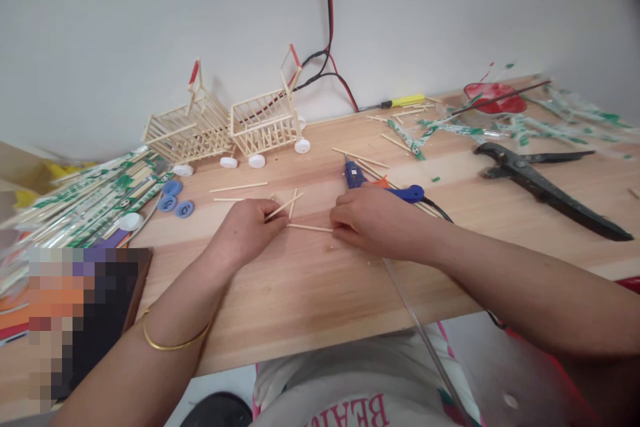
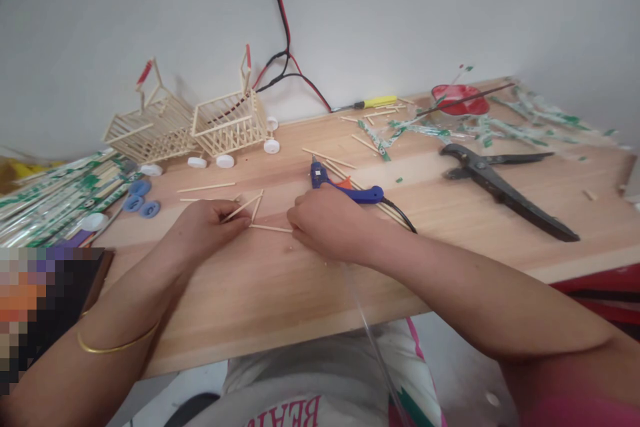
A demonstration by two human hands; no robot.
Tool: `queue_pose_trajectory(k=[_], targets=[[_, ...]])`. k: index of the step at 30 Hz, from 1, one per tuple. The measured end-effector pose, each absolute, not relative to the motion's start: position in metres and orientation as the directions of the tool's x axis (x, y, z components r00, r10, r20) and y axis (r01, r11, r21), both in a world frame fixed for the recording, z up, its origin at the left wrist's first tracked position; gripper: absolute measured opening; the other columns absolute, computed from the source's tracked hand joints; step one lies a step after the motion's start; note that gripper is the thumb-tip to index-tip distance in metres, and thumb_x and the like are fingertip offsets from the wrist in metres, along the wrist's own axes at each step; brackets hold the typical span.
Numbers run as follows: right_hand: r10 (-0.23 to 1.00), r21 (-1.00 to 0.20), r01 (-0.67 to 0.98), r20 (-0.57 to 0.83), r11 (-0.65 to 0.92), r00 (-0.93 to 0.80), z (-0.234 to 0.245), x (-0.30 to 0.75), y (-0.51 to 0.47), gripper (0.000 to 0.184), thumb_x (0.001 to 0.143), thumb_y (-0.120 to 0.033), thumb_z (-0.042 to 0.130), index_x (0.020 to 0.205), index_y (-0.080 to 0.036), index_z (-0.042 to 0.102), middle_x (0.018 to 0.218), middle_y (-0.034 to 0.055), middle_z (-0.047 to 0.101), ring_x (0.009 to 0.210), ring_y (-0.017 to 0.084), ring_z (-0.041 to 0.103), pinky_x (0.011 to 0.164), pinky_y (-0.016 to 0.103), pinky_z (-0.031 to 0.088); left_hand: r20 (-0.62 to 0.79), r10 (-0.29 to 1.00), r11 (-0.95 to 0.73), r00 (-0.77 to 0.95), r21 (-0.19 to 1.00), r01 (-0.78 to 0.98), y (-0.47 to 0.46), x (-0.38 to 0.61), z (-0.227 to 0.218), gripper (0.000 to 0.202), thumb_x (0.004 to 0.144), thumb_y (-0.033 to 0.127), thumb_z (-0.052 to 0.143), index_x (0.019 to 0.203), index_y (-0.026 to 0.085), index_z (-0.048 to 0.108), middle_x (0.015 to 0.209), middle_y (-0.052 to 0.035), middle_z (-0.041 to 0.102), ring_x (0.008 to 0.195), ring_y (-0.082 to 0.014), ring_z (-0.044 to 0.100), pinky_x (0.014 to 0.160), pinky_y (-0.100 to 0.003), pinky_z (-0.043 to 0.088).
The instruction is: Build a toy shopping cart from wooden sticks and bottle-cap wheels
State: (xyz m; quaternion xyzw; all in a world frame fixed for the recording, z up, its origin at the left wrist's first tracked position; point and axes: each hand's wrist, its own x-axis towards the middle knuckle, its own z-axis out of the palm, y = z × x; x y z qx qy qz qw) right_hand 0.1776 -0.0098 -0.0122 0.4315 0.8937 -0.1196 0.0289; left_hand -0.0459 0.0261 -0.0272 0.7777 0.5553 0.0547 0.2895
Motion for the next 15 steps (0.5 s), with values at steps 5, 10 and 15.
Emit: queue_pose_trajectory(k=[5, 10, 15], targets=[[0.765, -0.183, 0.778, -0.150, 0.601, -0.626, -0.0126, 0.1767, -0.0099, 0.025, 0.089, -0.023, 0.045, 0.081, -0.013, 0.067, 0.085, 0.0116, 0.068, 0.080, 0.021, 0.061, 0.068, 0.031, 0.033, -0.256, 0.895, -0.209, 0.366, 0.485, 0.849, 0.0261, -0.0453, -0.0260, 0.030, 0.077, 0.039, 0.050, 0.072, 0.017, 0.071, 0.056, 0.0017, 0.054, 0.056, -0.0137, 0.046, 0.054, -0.025, 0.029], [0.766, -0.197, 0.778, -0.150, 0.597, -0.626, -0.0119, 0.1761, -0.0097, 0.026, 0.089, -0.022, 0.045, 0.079, -0.013, 0.067, 0.084, 0.0120, 0.068, 0.079, 0.021, 0.061, 0.070, 0.031, 0.034, -0.261, 0.896, -0.210, 0.360, 0.466, 0.860, 0.0258, -0.0450, -0.0254, 0.031, 0.078, 0.039, 0.050, 0.072, 0.017, 0.071, 0.055, 0.0020, 0.051, 0.056, -0.0135, 0.045, 0.054, -0.025, 0.028], [0.766, -0.200, 0.780, -0.161, 0.593, -0.623, -0.0112, 0.1748, -0.0093, 0.025, 0.088, -0.021, 0.045, 0.080, -0.012, 0.067, 0.085, 0.0125, 0.068, 0.079, 0.021, 0.061, 0.070, 0.030, 0.034, -0.267, 0.892, -0.206, 0.364, 0.478, 0.854, 0.0258, -0.0447, -0.0245, 0.030, 0.078, 0.039, 0.050, 0.071, 0.017, 0.070, 0.056, 0.0019, 0.052, 0.057, -0.0135, 0.045, 0.053, -0.025, 0.029]])
